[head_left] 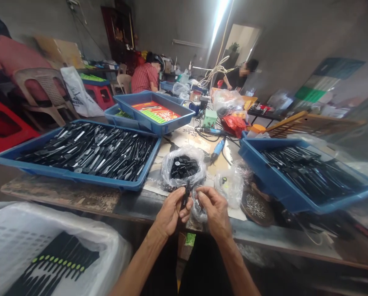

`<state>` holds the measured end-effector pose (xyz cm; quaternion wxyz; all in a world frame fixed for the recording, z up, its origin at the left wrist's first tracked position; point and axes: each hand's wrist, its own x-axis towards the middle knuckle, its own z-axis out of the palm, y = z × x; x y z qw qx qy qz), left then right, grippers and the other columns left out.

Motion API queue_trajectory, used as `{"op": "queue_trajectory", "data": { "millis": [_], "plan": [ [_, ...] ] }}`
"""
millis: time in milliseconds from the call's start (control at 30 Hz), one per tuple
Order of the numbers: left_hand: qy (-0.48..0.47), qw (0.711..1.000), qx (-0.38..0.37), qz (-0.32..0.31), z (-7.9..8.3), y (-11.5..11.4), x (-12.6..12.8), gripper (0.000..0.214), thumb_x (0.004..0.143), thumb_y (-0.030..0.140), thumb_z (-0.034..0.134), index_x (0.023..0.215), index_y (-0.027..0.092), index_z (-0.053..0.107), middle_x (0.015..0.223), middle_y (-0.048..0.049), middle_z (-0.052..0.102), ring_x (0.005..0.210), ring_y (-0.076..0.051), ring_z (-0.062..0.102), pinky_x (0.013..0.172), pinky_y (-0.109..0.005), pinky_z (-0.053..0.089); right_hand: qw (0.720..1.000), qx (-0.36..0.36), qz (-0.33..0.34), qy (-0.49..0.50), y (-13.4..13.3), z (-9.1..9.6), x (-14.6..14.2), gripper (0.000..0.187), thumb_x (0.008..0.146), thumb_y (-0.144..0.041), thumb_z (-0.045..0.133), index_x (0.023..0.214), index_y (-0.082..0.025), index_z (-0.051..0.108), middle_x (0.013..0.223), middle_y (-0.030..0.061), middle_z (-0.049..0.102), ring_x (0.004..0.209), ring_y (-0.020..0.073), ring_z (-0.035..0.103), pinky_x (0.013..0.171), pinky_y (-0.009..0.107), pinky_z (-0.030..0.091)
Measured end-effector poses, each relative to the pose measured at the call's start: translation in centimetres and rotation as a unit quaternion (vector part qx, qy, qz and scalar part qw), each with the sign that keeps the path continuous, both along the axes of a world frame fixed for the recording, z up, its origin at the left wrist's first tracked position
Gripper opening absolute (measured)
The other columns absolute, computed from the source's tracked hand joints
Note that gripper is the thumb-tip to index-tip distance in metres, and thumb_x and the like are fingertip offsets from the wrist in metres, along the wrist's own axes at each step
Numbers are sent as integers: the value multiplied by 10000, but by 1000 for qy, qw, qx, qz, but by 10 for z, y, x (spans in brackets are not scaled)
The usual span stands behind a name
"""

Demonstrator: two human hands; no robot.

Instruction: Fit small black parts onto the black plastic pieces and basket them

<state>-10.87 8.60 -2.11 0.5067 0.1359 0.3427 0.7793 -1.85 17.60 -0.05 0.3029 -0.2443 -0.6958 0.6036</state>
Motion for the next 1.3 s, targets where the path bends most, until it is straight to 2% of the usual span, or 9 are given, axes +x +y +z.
{"op": "queue_trajectory", "data": {
  "millis": [200, 300, 467, 633, 767, 900, 1000, 1167, 1300],
  "plan": [
    [11, 1000, -3, -1, 2, 1, 3, 210, 852, 349, 485, 747, 174, 438, 528, 63, 444, 321, -18, 230, 312, -143, 218, 999, 34, 5, 6, -9, 5, -2, 153, 802, -311, 557, 854, -177, 608, 714, 19, 606, 666, 149, 530, 649, 276, 421],
    [71, 997, -8, 34, 6, 1, 7, 242, 857, 379, 482, 730, 187, 406, 554, 65, 434, 346, -27, 246, 330, -158, 214, 998, 53, 30, 23, -13, 4, -3, 137, 825, -296, 531, 897, -190, 580, 708, 18, 595, 650, 156, 551, 643, 289, 442],
    [199, 974, -45, 101, 6, 0, 12, 242, 870, 413, 477, 802, 181, 473, 609, 61, 369, 499, -56, 339, 458, -174, 308, 963, 270, -5, 22, -13, -4, -4, 161, 824, -178, 525, 977, -173, 573, 878, 47, 557, 747, 145, 535, 706, 286, 442],
    [235, 963, -54, 118, 0, 0, 11, 255, 885, 390, 458, 953, 176, 578, 698, 26, 461, 621, -86, 400, 583, -206, 367, 944, 327, -29, 18, -10, -9, -6, 148, 845, -162, 513, 990, -168, 539, 841, 28, 548, 687, 121, 523, 658, 267, 449],
    [213, 969, -45, 114, -5, -1, 9, 282, 869, 353, 491, 1068, 185, 601, 756, 9, 524, 656, -100, 432, 626, -227, 383, 948, 316, -39, 26, -11, -9, -7, 137, 851, -168, 525, 986, -174, 549, 848, 24, 564, 689, 116, 531, 660, 255, 453],
    [232, 967, -53, 95, -6, -5, 7, 314, 869, 291, 482, 1149, 204, 594, 761, 3, 537, 693, -113, 450, 682, -239, 389, 963, 267, -39, 24, -13, -10, -6, 135, 862, -196, 517, 985, -171, 565, 876, 37, 587, 759, 134, 567, 694, 263, 464],
    [299, 947, -74, 93, -2, -7, 8, 357, 875, 268, 462, 1215, 226, 563, 775, 0, 515, 713, -124, 465, 718, -249, 402, 976, 213, -34, 24, -13, -8, -6, 138, 853, -236, 534, 965, -164, 569, 873, 44, 607, 760, 144, 586, 674, 263, 470],
    [374, 913, -104, 127, 4, -5, 12, 409, 897, 308, 420, 1290, 238, 504, 969, -39, 521, 759, -136, 514, 797, -275, 439, 985, 161, -53, 33, -15, -2, -7, 168, 821, -282, 565, 929, -154, 584, 830, 49, 632, 708, 150, 589, 621, 261, 479],
    [409, 897, -88, 144, 4, -4, 13, 405, 903, 297, 411, 1297, 255, 495, 1149, -53, 522, 1044, -181, 505, 956, -293, 380, 991, 115, -61, 35, -16, 2, -8, 202, 782, -320, 591, 895, -154, 612, 809, 46, 650, 707, 159, 593, 631, 268, 493]
  ]
}}
